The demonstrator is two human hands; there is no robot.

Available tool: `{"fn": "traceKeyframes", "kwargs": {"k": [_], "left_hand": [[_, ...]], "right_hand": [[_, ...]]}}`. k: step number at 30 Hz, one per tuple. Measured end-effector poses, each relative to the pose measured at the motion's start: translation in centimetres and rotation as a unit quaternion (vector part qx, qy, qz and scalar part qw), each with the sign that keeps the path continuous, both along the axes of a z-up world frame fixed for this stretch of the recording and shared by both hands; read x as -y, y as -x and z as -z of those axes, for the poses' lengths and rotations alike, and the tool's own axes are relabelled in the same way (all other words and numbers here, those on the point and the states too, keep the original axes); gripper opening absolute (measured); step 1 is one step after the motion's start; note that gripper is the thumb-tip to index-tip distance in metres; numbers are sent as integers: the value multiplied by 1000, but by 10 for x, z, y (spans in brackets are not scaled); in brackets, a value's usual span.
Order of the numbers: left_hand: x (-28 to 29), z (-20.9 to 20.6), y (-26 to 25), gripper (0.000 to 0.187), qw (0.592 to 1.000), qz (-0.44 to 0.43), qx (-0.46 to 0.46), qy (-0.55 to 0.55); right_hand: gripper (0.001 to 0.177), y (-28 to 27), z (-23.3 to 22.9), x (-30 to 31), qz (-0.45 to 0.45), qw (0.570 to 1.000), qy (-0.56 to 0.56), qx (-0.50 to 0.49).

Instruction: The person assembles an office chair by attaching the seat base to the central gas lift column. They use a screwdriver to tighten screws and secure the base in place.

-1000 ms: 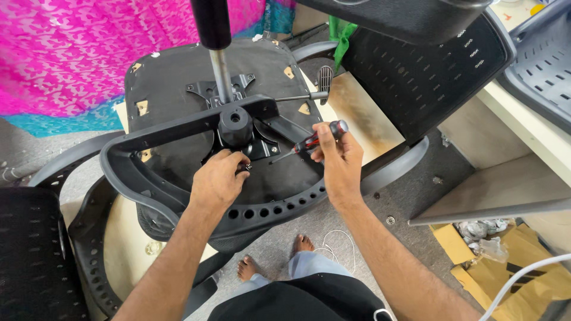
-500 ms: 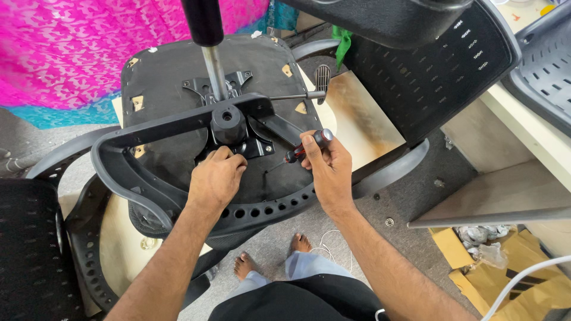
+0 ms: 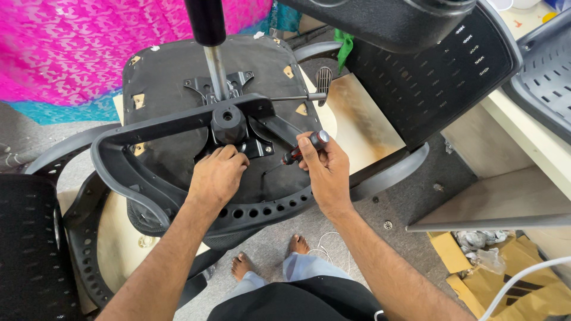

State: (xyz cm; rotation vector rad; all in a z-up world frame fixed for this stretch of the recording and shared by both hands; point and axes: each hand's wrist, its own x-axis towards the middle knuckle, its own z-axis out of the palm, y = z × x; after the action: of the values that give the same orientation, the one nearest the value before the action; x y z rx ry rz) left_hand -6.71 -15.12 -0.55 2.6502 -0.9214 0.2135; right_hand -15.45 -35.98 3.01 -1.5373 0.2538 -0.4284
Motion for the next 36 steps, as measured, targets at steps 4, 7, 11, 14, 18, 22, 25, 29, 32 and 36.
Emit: {"fn": "traceKeyframes", "kwargs": {"k": [4,7,11,14,18,22,25,29,32,36], "left_hand": [[0,-1,5,7,1000,3,20,16],[-1,-4,10,9,996,18,20,82],[-3,-12,19,9,987,10,-38,157],[-5,-18,24,14,968,-29,-130,214],[-4,-20,26,18,938,-94,-222,248],[-3,-16,22,19,902,-143,-282,294],[-4,-11,21,20,897,-135,-284,312],[-7,-5,20,19,890,-117,-274,345],[-7,-1,20,18,878,-134,-280,365],[-8,2,19,18,863,-131,-312,376]], "right_hand": [[29,-1,2,0,0,1000,-8,9],[31,-2,3,1,9,1000,-7,23],[34,-6,2,4,14,999,-15,45],[36,-8,0,6,5,998,-39,42],[39,-7,-1,3,3,996,-78,38],[39,-6,0,1,4,993,-110,50],[39,-5,1,1,8,992,-113,54],[39,-5,4,1,12,992,-120,49],[40,-4,6,0,16,991,-125,51],[40,-3,8,-1,19,988,-136,64]]}}
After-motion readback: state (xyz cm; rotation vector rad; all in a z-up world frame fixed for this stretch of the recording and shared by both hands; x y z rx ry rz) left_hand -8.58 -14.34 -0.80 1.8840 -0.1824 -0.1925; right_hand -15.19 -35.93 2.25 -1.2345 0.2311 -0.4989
